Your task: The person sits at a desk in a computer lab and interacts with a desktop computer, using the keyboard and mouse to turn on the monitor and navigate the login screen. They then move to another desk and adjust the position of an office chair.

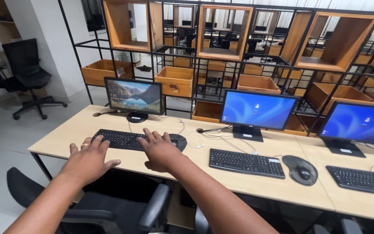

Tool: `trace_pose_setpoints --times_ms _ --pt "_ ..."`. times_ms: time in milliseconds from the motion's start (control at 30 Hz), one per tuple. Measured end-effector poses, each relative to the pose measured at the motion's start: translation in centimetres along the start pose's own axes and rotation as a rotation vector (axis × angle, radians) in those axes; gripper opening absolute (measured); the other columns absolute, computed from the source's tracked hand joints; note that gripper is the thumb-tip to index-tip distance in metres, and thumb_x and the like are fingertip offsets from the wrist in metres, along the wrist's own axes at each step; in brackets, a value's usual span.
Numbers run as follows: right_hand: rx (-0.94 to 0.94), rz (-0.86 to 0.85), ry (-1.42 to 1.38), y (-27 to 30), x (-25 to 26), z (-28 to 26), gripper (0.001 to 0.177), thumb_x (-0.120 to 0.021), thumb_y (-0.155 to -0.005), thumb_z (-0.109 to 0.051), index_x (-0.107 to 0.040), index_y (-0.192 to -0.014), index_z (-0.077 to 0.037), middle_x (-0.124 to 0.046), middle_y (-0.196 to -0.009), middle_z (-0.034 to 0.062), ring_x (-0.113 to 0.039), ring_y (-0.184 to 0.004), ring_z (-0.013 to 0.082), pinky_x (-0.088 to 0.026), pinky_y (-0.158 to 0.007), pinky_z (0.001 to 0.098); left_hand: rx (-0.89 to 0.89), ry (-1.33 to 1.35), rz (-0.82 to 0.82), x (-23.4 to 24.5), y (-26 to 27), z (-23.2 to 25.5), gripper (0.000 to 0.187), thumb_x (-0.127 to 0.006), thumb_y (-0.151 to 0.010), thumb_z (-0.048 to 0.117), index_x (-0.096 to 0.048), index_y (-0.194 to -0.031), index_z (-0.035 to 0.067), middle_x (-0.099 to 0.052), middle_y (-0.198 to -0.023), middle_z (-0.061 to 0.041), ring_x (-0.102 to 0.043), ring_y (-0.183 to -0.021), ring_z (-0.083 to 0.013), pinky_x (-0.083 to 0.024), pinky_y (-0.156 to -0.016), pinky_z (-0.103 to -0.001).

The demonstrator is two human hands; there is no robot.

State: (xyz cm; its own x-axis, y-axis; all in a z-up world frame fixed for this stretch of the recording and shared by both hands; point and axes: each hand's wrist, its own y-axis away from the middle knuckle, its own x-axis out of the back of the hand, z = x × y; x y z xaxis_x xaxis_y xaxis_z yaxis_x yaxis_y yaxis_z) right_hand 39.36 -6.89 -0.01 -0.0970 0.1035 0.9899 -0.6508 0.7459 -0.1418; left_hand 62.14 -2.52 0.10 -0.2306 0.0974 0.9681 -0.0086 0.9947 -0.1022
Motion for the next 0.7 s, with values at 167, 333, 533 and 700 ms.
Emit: trace_pose_setpoints --times_ms 167,333,533,700 --pt "-0.010 0.011 -0.012 -2.9 -1.6 -3.3 0.090 -0.079 -0.080 -0.028 -0.034 -0.156 -0.010 -0.019 -0.167 0.0224 -0.027 -0.152 0.0411 -0.025 -0.119 0.0633 -0.035 -0.030 -0.022 -1.8 -0.5 -4.2 0.081 -0.053 -0.092 0.070 -0.039 -0.152 0.017 -0.030 -0.165 -0.009 -0.030 -0.152 -0.0315 -0.030 -0.116 -0.067" --pt "-0.009 -0.003 -0.021 -5.8 -3.3 -4.5 0.090 -0.080 -0.079 -0.026 -0.035 -0.156 -0.010 -0.021 -0.166 0.0243 -0.027 -0.150 0.0431 -0.025 -0.118 0.0634 -0.040 -0.009 -0.066 -3.7 -1.9 -5.9 0.083 -0.054 -0.090 0.071 -0.038 -0.153 0.018 -0.029 -0.165 -0.007 -0.029 -0.153 -0.0298 -0.030 -0.117 -0.066" --pt "-0.001 -0.010 0.001 -10.1 -4.2 -3.1 0.091 -0.081 -0.078 -0.030 -0.036 -0.155 -0.012 -0.021 -0.166 0.0225 -0.029 -0.151 0.0413 -0.026 -0.118 0.0636 -0.043 -0.005 -0.092 -6.0 -5.1 -6.8 0.083 -0.053 -0.091 0.071 -0.036 -0.154 0.020 -0.028 -0.165 -0.006 -0.028 -0.154 -0.0290 -0.029 -0.117 -0.065" --pt "-0.012 -0.019 -0.019 -14.0 -4.4 -1.0 0.095 -0.082 -0.078 -0.030 -0.032 -0.157 -0.012 -0.020 -0.167 0.0223 -0.028 -0.150 0.0418 -0.027 -0.118 0.0628 -0.025 0.013 -0.070 -6.2 -8.9 -8.0 0.085 -0.054 -0.091 0.070 -0.035 -0.155 0.018 -0.029 -0.165 -0.006 -0.029 -0.153 -0.0286 -0.029 -0.117 -0.066"
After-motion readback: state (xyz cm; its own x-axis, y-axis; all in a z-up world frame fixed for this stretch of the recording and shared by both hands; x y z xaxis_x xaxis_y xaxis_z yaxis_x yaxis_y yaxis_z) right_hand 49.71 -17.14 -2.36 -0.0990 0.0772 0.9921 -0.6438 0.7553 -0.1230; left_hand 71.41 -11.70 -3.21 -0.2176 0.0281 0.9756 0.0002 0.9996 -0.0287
